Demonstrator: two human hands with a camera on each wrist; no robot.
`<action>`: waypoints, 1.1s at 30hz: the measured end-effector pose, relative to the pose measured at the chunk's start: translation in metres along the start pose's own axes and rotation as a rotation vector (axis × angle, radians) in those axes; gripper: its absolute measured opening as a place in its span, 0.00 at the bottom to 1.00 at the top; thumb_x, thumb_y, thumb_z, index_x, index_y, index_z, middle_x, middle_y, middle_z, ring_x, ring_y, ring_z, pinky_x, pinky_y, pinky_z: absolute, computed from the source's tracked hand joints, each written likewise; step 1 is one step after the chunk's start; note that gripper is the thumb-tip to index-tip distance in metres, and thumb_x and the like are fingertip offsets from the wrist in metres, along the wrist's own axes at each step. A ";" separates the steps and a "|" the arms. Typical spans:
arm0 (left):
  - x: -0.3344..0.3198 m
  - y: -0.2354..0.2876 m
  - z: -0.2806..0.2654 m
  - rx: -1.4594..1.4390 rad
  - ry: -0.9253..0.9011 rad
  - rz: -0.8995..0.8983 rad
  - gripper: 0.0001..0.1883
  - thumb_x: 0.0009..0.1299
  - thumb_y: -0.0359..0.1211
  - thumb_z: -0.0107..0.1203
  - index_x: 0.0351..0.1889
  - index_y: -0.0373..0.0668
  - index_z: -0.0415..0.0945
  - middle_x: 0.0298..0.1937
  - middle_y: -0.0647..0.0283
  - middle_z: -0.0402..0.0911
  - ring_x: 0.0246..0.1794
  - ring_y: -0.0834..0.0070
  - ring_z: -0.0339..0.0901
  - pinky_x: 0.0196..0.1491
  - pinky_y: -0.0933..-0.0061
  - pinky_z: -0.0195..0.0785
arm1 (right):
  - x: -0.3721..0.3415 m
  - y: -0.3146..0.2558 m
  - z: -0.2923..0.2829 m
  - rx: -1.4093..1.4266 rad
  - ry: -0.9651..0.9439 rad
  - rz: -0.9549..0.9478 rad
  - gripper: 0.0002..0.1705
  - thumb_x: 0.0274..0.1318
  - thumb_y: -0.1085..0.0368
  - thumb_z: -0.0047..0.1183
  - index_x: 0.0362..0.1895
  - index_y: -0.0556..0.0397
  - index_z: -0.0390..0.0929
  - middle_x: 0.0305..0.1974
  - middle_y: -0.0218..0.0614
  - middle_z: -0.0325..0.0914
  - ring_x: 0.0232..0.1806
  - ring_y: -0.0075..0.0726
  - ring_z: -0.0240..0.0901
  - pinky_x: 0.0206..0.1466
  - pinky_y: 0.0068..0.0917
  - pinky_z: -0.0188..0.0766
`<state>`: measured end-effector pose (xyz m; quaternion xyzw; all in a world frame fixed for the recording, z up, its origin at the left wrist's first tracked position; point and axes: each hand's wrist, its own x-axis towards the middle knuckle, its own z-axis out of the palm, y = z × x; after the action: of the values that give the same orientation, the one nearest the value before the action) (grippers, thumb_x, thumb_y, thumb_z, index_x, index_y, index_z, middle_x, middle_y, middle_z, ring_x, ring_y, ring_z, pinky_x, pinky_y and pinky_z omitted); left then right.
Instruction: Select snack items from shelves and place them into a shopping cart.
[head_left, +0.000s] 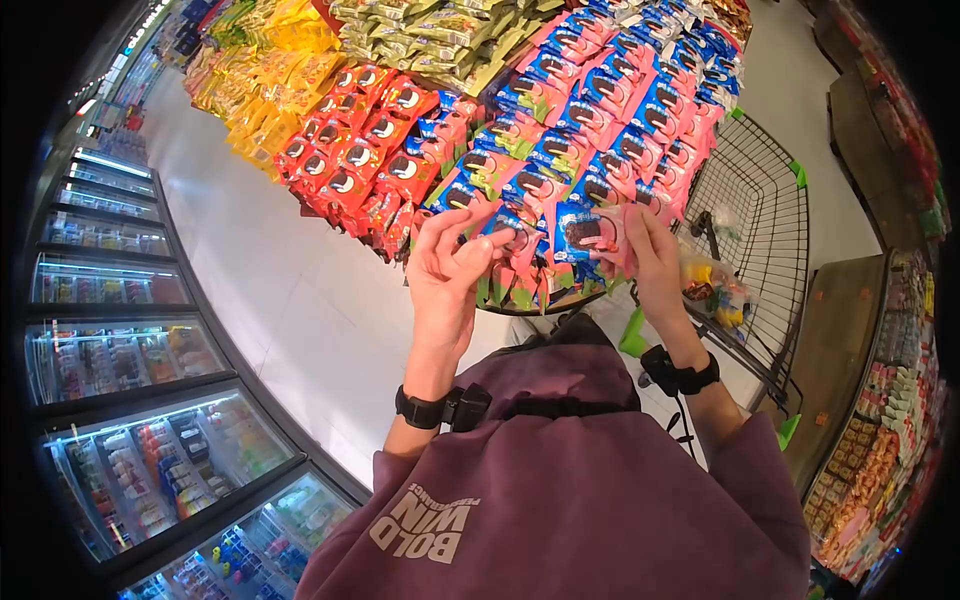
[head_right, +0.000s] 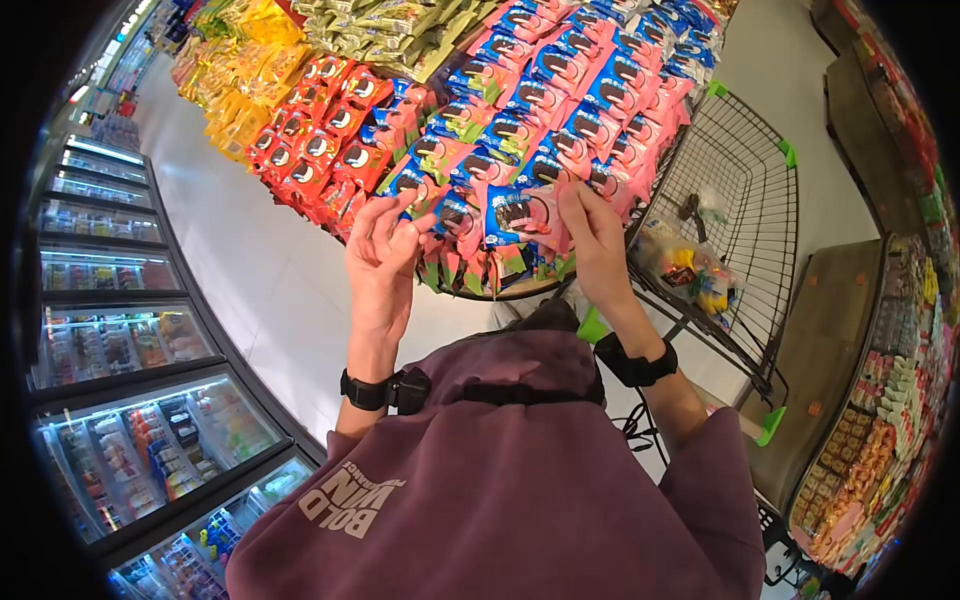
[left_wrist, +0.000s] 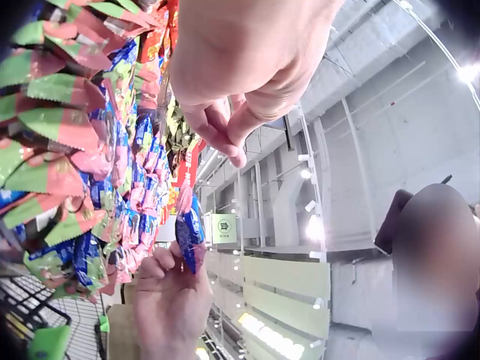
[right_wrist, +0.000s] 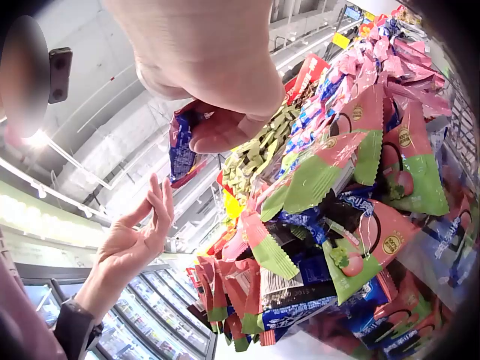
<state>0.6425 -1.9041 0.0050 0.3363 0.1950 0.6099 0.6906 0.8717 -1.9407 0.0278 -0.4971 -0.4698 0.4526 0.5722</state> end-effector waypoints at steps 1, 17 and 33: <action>0.000 0.000 -0.002 0.042 -0.002 0.036 0.18 0.68 0.19 0.57 0.56 0.35 0.69 0.57 0.49 0.77 0.48 0.65 0.83 0.50 0.73 0.76 | 0.001 0.000 0.002 0.010 0.007 0.001 0.17 0.75 0.55 0.41 0.40 0.54 0.74 0.25 0.26 0.73 0.23 0.19 0.71 0.26 0.19 0.69; 0.015 -0.019 0.008 0.418 0.008 -0.146 0.06 0.72 0.30 0.59 0.44 0.39 0.77 0.29 0.71 0.80 0.23 0.89 0.69 0.26 0.85 0.59 | 0.002 0.010 0.018 -0.030 -0.039 -0.044 0.10 0.69 0.62 0.49 0.36 0.55 0.70 0.26 0.23 0.62 0.27 0.13 0.60 0.27 0.18 0.59; 0.021 -0.018 0.015 0.292 0.087 -0.205 0.07 0.76 0.34 0.54 0.39 0.41 0.74 0.23 0.72 0.75 0.17 0.88 0.67 0.20 0.84 0.57 | 0.008 0.013 0.022 -0.106 -0.034 -0.075 0.12 0.71 0.64 0.46 0.31 0.54 0.70 0.22 0.22 0.64 0.21 0.11 0.61 0.24 0.17 0.62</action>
<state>0.6691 -1.8879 0.0063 0.3844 0.3444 0.5154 0.6841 0.8504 -1.9282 0.0174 -0.5008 -0.5211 0.4137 0.5536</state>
